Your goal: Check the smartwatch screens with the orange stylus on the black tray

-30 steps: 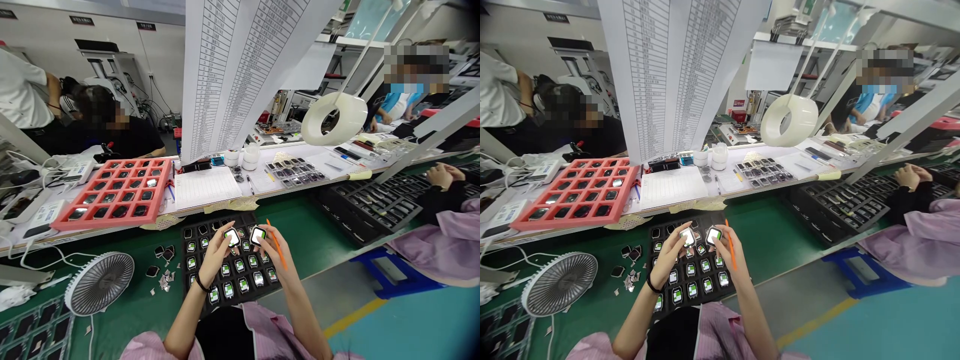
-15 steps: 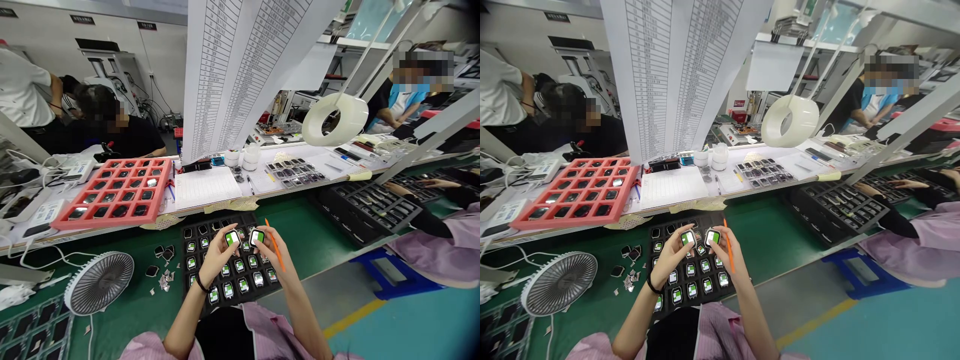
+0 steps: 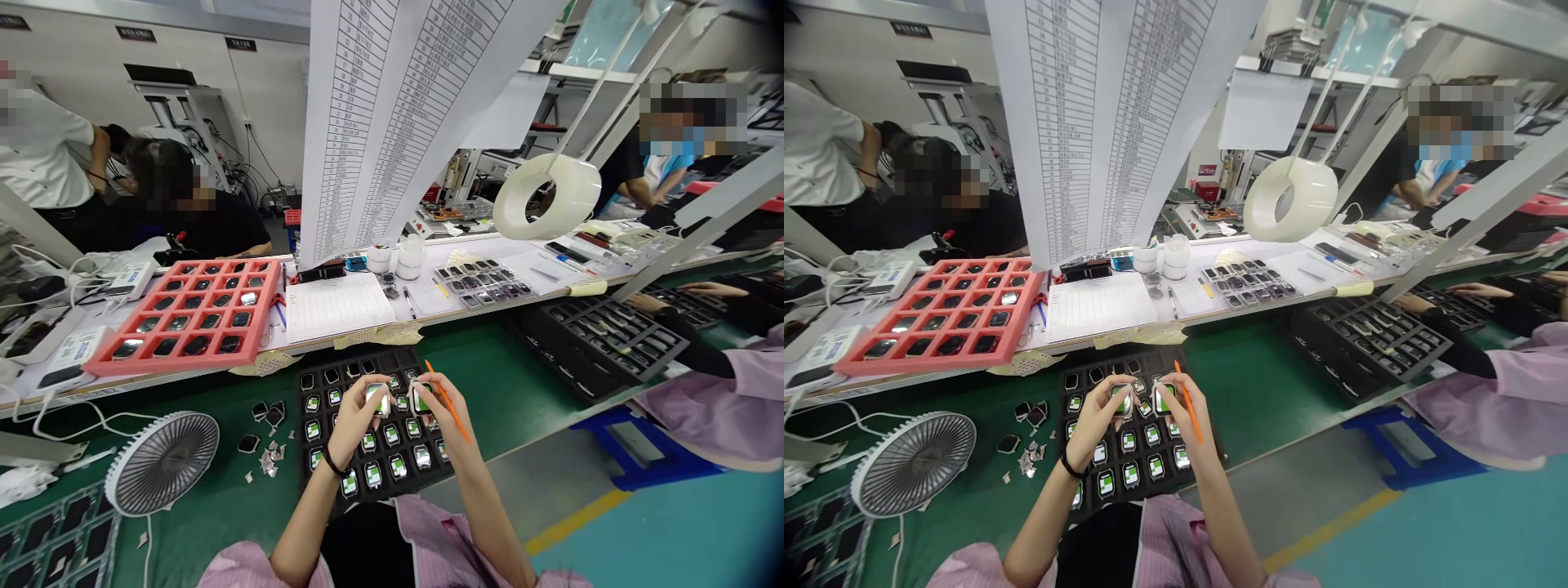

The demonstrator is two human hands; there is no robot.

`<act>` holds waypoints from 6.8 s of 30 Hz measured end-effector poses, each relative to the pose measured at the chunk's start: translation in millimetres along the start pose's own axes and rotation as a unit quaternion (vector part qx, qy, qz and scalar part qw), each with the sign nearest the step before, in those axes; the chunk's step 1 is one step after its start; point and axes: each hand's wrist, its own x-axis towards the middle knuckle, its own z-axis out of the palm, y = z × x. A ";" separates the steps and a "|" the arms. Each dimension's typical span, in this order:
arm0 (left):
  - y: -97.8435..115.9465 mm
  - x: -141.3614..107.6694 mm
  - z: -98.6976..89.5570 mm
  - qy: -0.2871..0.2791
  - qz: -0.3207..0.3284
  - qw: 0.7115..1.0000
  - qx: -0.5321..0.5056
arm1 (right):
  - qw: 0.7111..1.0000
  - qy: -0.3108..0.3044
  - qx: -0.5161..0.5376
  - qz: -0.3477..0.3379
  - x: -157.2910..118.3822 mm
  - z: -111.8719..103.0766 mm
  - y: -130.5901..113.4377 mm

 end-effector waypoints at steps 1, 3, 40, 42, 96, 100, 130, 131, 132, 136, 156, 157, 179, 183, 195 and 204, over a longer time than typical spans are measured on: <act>0.0 -0.3 -0.4 -0.002 -0.004 1.000 -0.005 | 1.000 0.004 0.002 0.002 0.1 0.5 0.0; -0.4 -1.0 -1.3 -0.016 -0.010 1.000 -0.018 | 1.000 0.009 0.007 0.005 0.6 0.9 0.7; -1.0 -3.8 -5.5 -0.067 0.034 0.997 -0.003 | 0.999 -0.043 0.022 -0.008 0.7 -5.7 5.7; -0.6 -4.8 -6.5 -0.071 0.049 0.996 0.039 | 0.999 -0.044 0.015 0.001 0.7 -5.8 4.8; 9.1 -0.6 0.4 -0.043 0.400 0.829 0.388 | 0.959 -0.246 0.135 0.035 -9.3 2.0 -7.1; 16.8 -2.1 -6.6 -0.020 0.394 0.824 0.408 | 0.985 -0.145 0.047 -0.084 -10.8 -4.4 -12.7; 23.9 -12.4 -8.6 -0.005 0.333 0.851 0.406 | 0.957 -0.048 -0.019 -0.285 -29.7 -2.6 -17.3; 23.6 -12.3 -8.6 -0.002 0.334 0.850 0.407 | 0.957 -0.046 -0.029 -0.286 -30.0 -2.2 -17.6; 23.5 -12.2 -8.5 0.001 0.336 0.848 0.409 | 0.955 -0.046 -0.040 -0.289 -30.3 -1.9 -18.1; 23.8 -11.6 -8.0 0.013 0.355 0.841 0.408 | 0.948 -0.052 -0.069 -0.306 -29.5 -0.3 -21.4; 24.3 -12.4 -6.1 0.001 0.327 0.847 0.418 | 0.945 -0.127 -0.088 -0.288 -30.9 4.9 -20.9; 24.9 -12.3 -5.5 -0.002 0.329 0.847 0.417 | 0.945 -0.124 -0.082 -0.291 -31.7 5.1 -20.5; 22.7 -11.9 -6.8 0.003 0.313 0.844 0.436 | 0.951 -0.079 -0.070 -0.291 -32.0 0.9 -19.8; 27.5 -11.3 -5.5 -0.009 0.274 0.858 0.433 | 0.960 -0.074 0.009 -0.268 -25.0 -2.5 -14.7; 16.8 -1.2 -6.2 -0.022 0.206 0.910 0.358 | 0.987 -0.110 0.117 0.015 3.0 16.0 4.4; 11.2 8.7 -0.8 -0.026 0.194 0.949 0.247 | 0.981 -0.057 0.180 0.043 10.7 9.4 11.8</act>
